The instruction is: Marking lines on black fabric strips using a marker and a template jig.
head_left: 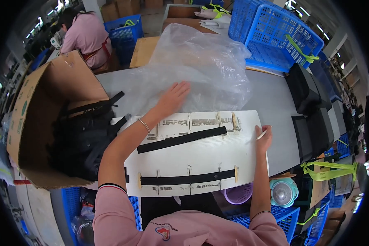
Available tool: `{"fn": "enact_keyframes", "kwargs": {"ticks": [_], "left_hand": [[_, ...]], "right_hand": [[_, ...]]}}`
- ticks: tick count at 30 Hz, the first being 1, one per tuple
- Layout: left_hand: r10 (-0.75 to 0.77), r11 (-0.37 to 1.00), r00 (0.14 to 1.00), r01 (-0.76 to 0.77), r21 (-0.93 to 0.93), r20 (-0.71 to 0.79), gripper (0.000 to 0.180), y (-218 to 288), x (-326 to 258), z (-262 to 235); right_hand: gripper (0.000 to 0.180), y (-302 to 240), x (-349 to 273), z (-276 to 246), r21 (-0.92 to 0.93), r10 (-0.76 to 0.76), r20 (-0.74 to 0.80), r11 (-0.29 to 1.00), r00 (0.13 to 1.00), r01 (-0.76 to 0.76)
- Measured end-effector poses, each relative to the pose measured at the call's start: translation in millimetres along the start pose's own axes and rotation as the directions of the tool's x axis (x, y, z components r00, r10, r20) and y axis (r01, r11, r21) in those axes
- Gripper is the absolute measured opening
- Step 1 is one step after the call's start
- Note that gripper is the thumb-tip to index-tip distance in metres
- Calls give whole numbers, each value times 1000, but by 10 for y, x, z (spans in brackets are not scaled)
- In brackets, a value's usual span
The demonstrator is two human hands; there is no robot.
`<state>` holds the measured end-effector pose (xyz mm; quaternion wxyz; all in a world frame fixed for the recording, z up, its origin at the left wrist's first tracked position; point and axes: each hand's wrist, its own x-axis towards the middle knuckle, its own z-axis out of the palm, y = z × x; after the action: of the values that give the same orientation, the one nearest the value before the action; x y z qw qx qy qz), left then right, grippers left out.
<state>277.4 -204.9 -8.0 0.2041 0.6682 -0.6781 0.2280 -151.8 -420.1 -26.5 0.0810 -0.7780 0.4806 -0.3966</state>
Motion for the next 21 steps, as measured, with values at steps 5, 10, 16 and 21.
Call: {"fn": "enact_keyframes", "kwargs": {"ticks": [5,10,16,21], "left_hand": [[-350,916,857,398,-55,378,71,-288,-339,-77],[-621,745,581,647,163,526,110,-324,-481,-202],[-632,735,582,660,158,511,99,-94,-519,-346],[-418,867,905,423,-263,77,62,362,-469,-309]], "right_hand": [[36,-82,15,-44,43,-35,-11,998,999,35],[34,-121,80,-132,170,104,95,978,990,-119],[28,199,156,-232,333,149,146,924,978,-191],[24,287,345,-185,340,344,234,847,909,-408]]}}
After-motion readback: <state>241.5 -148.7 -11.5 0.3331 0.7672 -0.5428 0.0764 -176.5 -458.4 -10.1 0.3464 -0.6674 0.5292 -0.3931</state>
